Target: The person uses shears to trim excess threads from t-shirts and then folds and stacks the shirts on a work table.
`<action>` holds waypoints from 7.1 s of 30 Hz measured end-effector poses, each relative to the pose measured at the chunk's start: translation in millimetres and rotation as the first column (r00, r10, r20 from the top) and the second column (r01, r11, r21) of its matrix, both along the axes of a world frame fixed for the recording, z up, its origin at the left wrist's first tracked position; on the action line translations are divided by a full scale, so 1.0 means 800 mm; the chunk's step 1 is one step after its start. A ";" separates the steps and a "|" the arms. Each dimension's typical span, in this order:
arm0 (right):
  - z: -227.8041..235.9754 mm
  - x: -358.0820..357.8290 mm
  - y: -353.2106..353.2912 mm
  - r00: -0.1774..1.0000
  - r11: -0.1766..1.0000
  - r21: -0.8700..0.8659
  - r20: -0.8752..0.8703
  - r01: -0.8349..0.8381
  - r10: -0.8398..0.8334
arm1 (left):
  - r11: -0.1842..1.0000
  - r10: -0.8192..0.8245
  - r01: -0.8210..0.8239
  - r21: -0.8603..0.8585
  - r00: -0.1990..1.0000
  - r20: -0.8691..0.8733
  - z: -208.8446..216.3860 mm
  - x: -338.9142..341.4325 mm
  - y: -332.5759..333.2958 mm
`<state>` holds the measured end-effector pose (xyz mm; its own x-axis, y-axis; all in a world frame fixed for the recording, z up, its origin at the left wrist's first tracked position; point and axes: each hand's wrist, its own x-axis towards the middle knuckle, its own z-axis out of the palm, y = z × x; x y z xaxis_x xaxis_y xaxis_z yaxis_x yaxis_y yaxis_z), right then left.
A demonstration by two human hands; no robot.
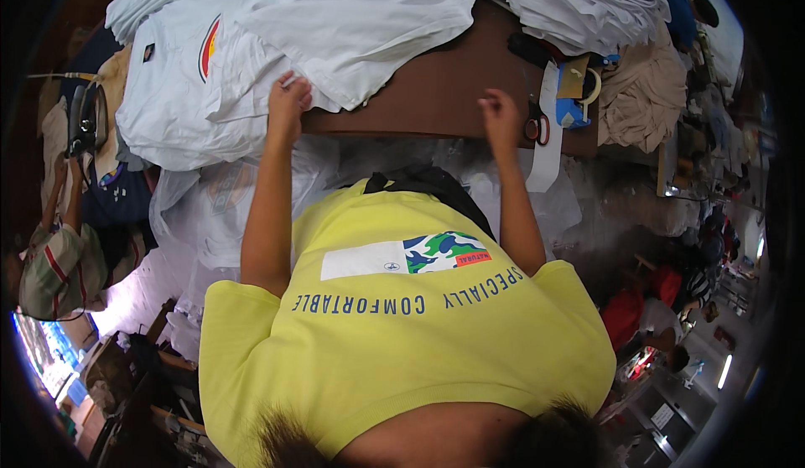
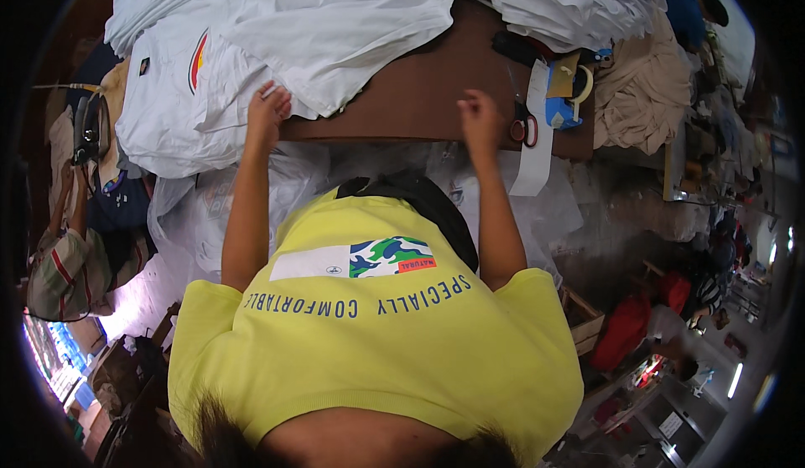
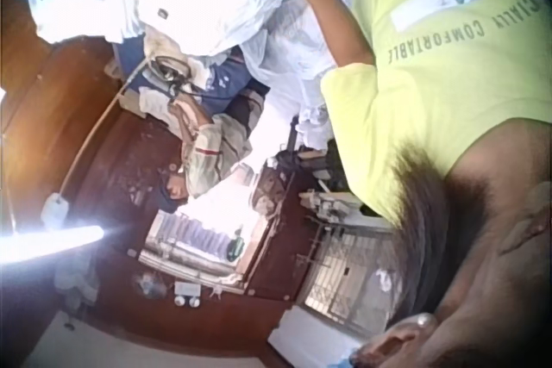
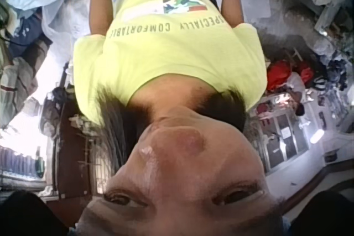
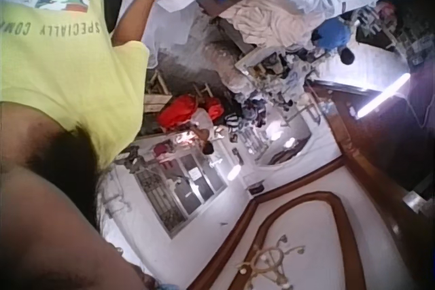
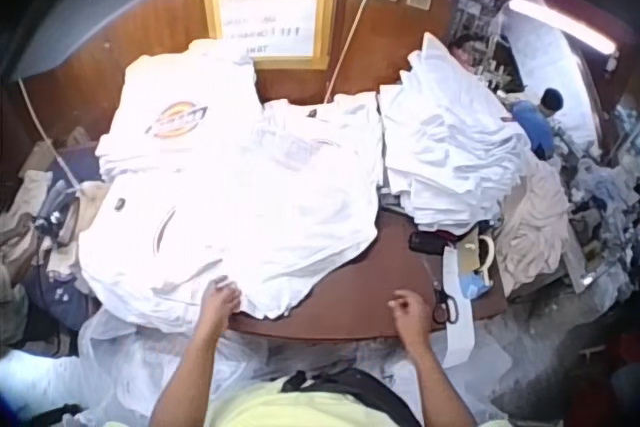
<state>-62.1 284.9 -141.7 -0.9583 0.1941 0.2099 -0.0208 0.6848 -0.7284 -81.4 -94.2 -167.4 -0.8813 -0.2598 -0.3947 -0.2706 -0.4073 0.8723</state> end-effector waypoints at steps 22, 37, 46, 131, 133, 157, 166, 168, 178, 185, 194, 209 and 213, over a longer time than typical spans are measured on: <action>0.010 0.016 0.091 0.898 0.735 0.650 0.185 0.192 -0.398 | 0.997 0.068 -0.068 0.040 0.998 0.006 0.040 0.017 0.069; 0.036 0.036 0.018 0.919 0.925 -0.374 0.340 -0.060 0.198 | 0.914 -0.243 0.174 -0.367 0.958 -0.152 0.011 0.019 0.097; 0.054 0.043 -0.080 0.843 0.884 -0.098 0.271 -0.456 0.465 | 0.924 -0.160 0.152 0.352 0.987 -0.006 0.033 0.026 0.112; 0.052 0.018 -0.108 0.789 0.874 -0.095 0.391 -0.477 0.473 | 0.961 -0.059 0.100 0.259 0.985 -0.161 0.049 0.029 0.103; 0.054 0.015 -0.112 0.808 0.867 -0.045 0.342 -0.496 0.480 | 0.961 -0.045 0.083 0.265 0.988 -0.149 0.048 0.027 0.101; 0.071 -0.013 -0.137 0.788 0.850 -0.044 0.353 -0.524 0.504 | 0.959 -0.016 0.071 0.275 0.980 -0.199 0.055 0.019 0.096; 0.069 -0.015 -0.135 0.799 0.843 -0.028 0.307 -0.536 0.518 | 0.968 -0.008 0.063 0.241 0.975 -0.223 0.059 0.023 0.097; 0.080 -0.018 -0.143 0.790 0.838 -0.013 0.326 -0.546 0.520 | 0.970 -0.009 0.064 0.236 0.974 -0.226 0.057 0.024 0.096; 0.057 -0.016 -0.135 0.787 0.857 -0.118 0.348 -0.502 0.510 | 0.970 -0.015 0.070 0.235 0.974 -0.228 0.056 0.027 0.098; 0.069 -0.010 -0.136 0.807 0.863 -0.007 0.351 -0.504 0.475 | 0.963 -0.036 0.095 0.251 0.973 -0.229 0.058 0.029 0.100; 0.079 -0.014 -0.150 0.797 0.841 0.012 0.328 -0.541 0.508 | 0.968 -0.057 0.112 0.226 0.971 -0.233 0.055 0.033 0.099; 0.051 -0.012 -0.153 0.882 0.884 -0.122 0.089 -0.452 0.464 | 0.945 -0.100 0.172 0.278 0.962 -0.254 0.059 0.034 0.105; 0.074 -0.017 -0.173 0.876 0.934 -0.186 0.330 -0.304 0.351 | 0.940 -0.183 0.252 0.228 0.941 -0.284 0.060 0.027 0.123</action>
